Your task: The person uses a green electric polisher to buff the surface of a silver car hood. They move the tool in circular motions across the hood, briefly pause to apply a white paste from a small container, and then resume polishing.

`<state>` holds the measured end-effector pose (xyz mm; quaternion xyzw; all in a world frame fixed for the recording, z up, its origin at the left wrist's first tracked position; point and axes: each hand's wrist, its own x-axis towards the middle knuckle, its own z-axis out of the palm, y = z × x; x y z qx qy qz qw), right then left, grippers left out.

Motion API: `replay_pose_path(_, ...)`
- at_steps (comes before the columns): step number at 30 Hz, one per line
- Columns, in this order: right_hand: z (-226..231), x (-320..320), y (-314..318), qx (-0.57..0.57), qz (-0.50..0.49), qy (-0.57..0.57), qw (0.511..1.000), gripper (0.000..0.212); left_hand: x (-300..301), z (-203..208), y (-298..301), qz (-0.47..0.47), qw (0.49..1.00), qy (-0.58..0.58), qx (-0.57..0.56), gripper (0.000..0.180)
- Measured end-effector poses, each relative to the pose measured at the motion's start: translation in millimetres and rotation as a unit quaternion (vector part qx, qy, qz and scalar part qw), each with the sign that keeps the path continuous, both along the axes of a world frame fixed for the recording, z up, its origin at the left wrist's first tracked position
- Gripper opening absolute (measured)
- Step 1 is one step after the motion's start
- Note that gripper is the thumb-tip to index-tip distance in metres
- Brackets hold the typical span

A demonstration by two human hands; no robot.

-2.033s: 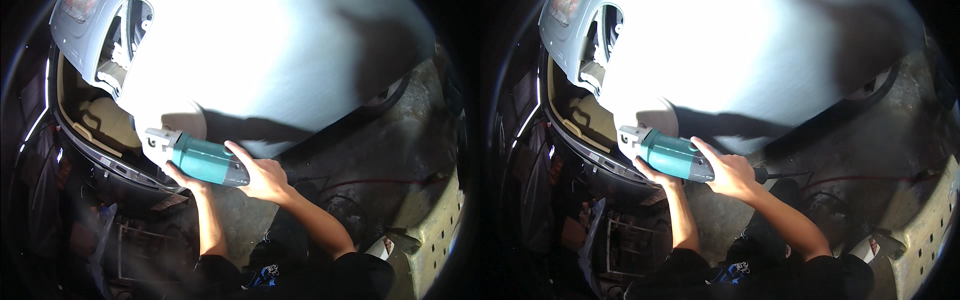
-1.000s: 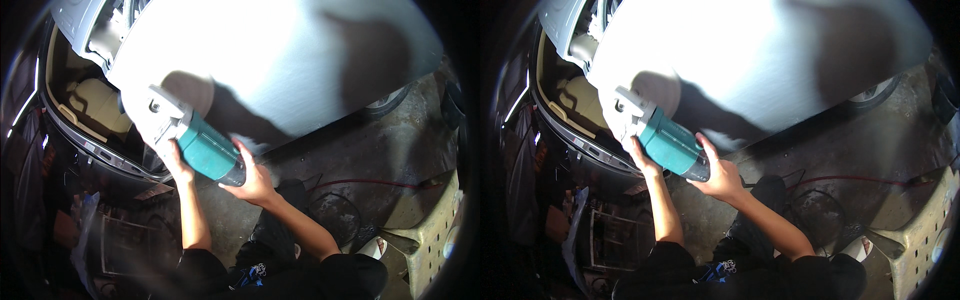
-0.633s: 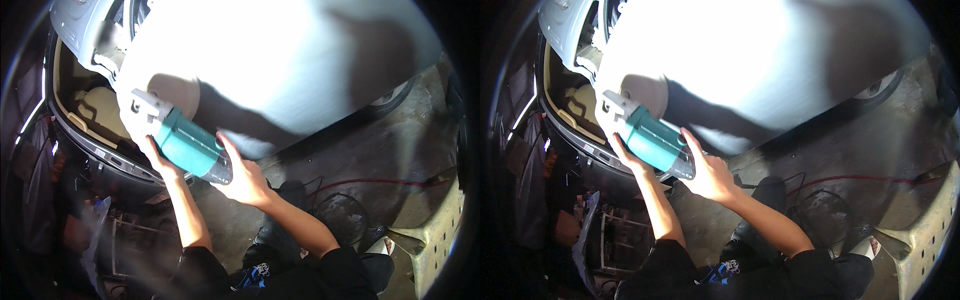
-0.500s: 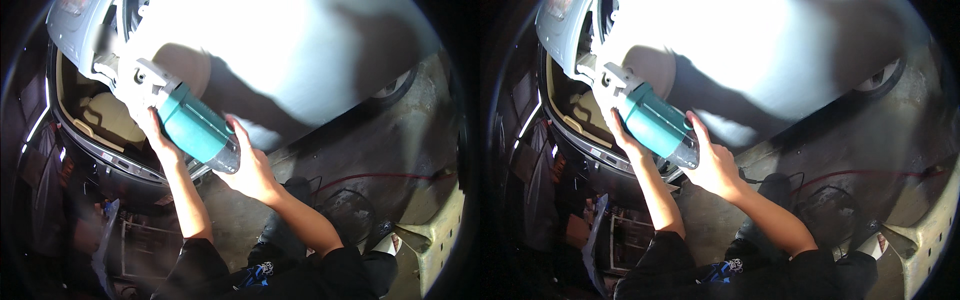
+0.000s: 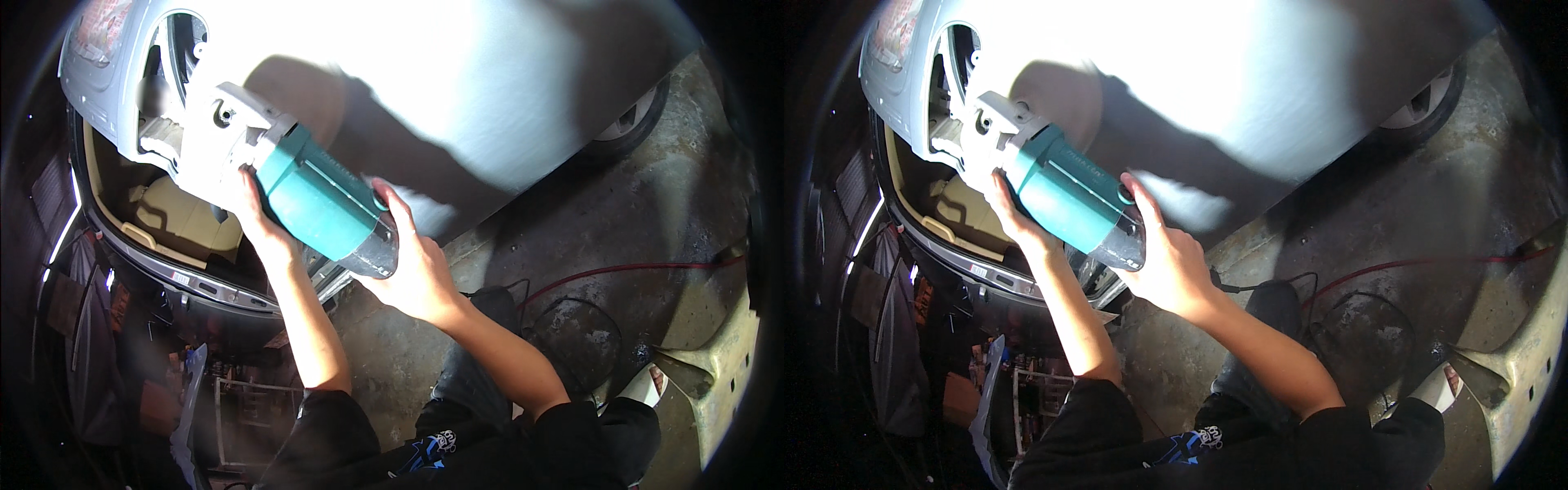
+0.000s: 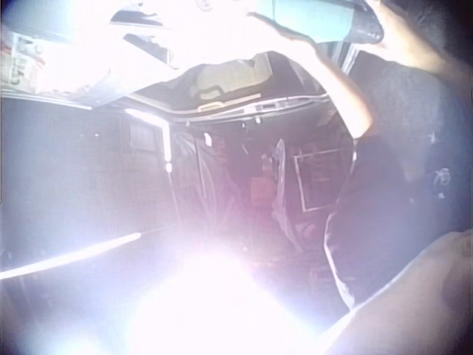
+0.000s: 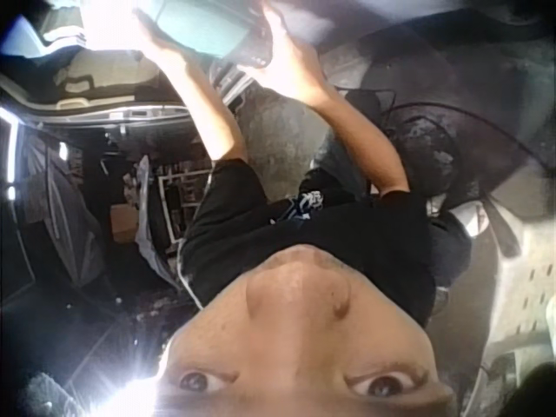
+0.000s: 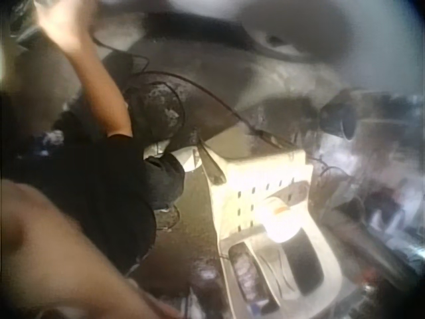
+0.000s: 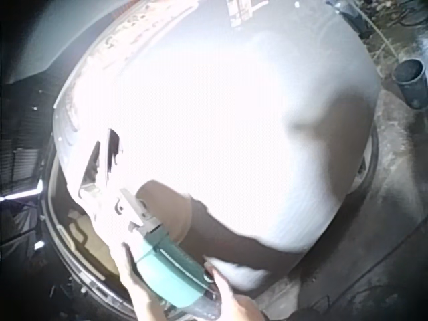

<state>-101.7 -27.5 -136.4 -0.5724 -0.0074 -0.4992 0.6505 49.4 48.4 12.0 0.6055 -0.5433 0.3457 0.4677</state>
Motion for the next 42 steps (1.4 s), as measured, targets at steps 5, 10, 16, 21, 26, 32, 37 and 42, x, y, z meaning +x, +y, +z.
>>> replay_pose_path(5, 2.5, 1.3, 14.2, -0.030, 0.043, 0.036, 0.998, 0.103, -2.6, -6.1, 35.2, 0.060, 0.998, 0.000, -0.013, 0.053)
replay_pose_path(10, -6.9, 8.8, 28.3, -0.072, 0.092, 0.075, 0.990, 0.102, -1.1, -26.0, 68.0, 0.013, 0.974, 0.184, -0.135, 0.053)
replay_pose_path(16, -33.4, -2.3, 28.4, -0.133, 0.120, 0.185, 0.966, 0.099, -18.2, -97.4, 88.8, -0.024, 0.925, 0.317, -0.209, 0.061)
replay_pose_path(21, -68.5, -20.3, 9.2, -0.103, 0.079, 0.172, 0.977, 0.099, -20.7, -157.4, 78.9, 0.081, 0.957, 0.248, -0.126, 0.058)
replay_pose_path(26, -83.3, -46.4, -35.6, 0.064, 0.050, 0.101, 0.992, 0.110, -52.6, -144.0, -23.8, 0.118, 0.977, -0.152, 0.095, 0.033)
replay_pose_path(32, -95.5, -69.7, -111.8, 0.148, -0.046, 0.014, 0.988, 0.095, -144.8, -83.2, -203.4, -0.097, 0.995, 0.015, 0.031, 0.104)
replay_pose_path(37, -88.5, -80.0, -142.1, 0.233, -0.030, -0.056, 0.970, 0.063, -180.1, -70.8, -249.8, -0.109, 0.959, 0.107, 0.239, 0.114)
replay_pose_path(42, -82.7, -58.6, -109.9, 0.262, -0.022, -0.087, 0.961, 0.059, -162.6, -74.5, -231.5, -0.097, 0.970, 0.048, 0.218, 0.115)
